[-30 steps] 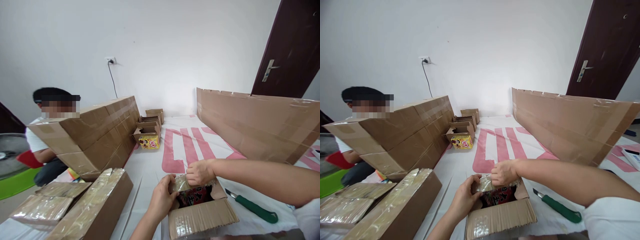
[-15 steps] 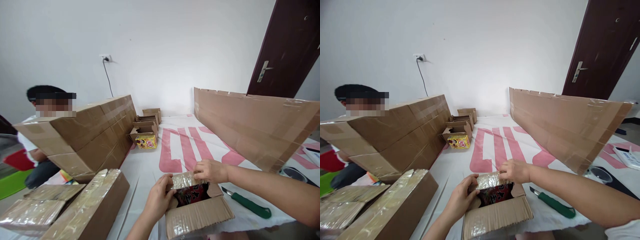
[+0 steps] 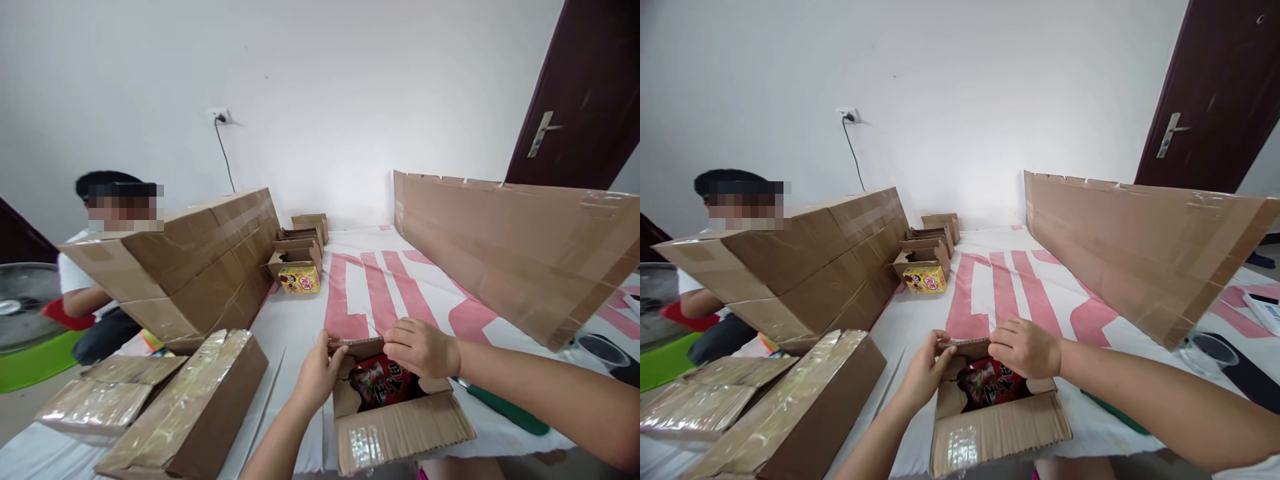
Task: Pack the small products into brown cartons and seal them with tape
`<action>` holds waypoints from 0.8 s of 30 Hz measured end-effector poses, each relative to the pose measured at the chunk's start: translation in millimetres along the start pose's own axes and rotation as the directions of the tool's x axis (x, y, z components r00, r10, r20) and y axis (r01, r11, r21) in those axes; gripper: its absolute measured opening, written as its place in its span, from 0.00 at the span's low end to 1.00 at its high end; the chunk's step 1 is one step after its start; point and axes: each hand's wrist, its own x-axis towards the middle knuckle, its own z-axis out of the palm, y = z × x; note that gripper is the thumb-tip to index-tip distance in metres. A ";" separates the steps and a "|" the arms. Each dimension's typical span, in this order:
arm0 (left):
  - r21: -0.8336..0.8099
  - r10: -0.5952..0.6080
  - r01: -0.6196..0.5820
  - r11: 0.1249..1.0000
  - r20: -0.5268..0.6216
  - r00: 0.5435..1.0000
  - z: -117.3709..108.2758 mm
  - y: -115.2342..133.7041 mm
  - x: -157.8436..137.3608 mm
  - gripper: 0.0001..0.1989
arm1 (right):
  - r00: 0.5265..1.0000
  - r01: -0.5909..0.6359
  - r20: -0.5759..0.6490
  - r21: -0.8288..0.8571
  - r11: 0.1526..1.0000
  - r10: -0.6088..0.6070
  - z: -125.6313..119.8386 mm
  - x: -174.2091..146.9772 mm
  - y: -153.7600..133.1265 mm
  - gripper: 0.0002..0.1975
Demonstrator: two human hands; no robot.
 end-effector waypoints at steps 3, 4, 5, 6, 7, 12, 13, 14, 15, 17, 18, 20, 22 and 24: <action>-0.075 -0.105 0.098 0.992 -0.091 0.990 8.4 -13.6 18.4 0.06 | 0.995 0.033 0.091 0.050 0.998 -0.037 1.4 9.1 -11.4 0.10; -0.089 -0.125 0.116 0.989 -0.109 0.986 11.6 -18.8 23.8 0.06 | 0.979 -0.031 0.204 0.072 0.997 0.015 4.4 12.4 -14.8 0.09; -0.096 -0.139 0.128 0.987 -0.129 0.982 14.4 -23.4 28.0 0.06 | 0.938 -0.131 0.332 0.071 0.989 0.100 8.4 15.4 -17.9 0.09; -0.102 -0.151 0.137 0.985 -0.153 0.977 16.4 -26.9 30.7 0.07 | 0.873 -0.239 0.448 0.045 0.970 0.195 13.0 17.8 -20.6 0.11; -0.104 -0.157 0.140 0.985 -0.179 0.971 17.5 -28.9 31.5 0.08 | 0.800 -0.331 0.531 0.003 0.944 0.279 17.7 19.7 -22.9 0.14; -0.046 -0.053 0.041 0.998 -0.292 0.955 14.0 -16.2 8.6 0.10 | 0.684 -0.424 0.630 -0.065 0.904 0.366 33.6 18.9 -27.5 0.19; -0.026 -0.003 -0.005 1.000 -0.287 0.958 13.5 -12.0 1.3 0.10 | 0.678 -0.427 0.637 -0.064 0.902 0.366 34.5 17.6 -27.6 0.17; -0.012 0.038 -0.042 0.999 -0.259 0.965 13.5 -8.7 -5.6 0.10 | 0.673 -0.430 0.644 -0.058 0.901 0.363 34.6 16.4 -27.5 0.15; -0.011 0.055 -0.059 0.998 -0.212 0.976 13.8 -6.6 -11.5 0.11 | 0.671 -0.437 0.650 -0.042 0.899 0.357 33.9 15.4 -27.3 0.13; -0.052 0.008 -0.013 0.999 -0.097 0.995 14.7 -6.4 -19.2 0.17 | 0.676 -0.471 0.650 0.019 0.882 0.347 29.7 14.7 -26.6 0.13; -0.092 -0.046 0.042 0.995 -0.046 0.998 14.6 -7.9 -20.9 0.21 | 0.681 -0.502 0.642 0.059 0.863 0.352 26.2 15.2 -26.1 0.13; -0.204 -0.135 0.145 0.968 0.061 0.989 12.7 -11.3 -21.2 0.26 | 0.694 -0.581 0.595 0.130 0.803 0.405 16.3 17.6 -24.6 0.12; -0.327 -0.154 0.201 0.924 0.164 0.974 8.5 -11.5 -19.5 0.27 | 0.695 -0.657 0.508 0.160 0.736 0.510 4.5 20.5 -22.5 0.08; -0.415 -0.136 0.220 0.883 0.222 0.966 3.2 -6.3 -17.3 0.27 | 0.704 -0.689 0.391 0.171 0.705 0.593 -6.6 22.1 -20.3 0.05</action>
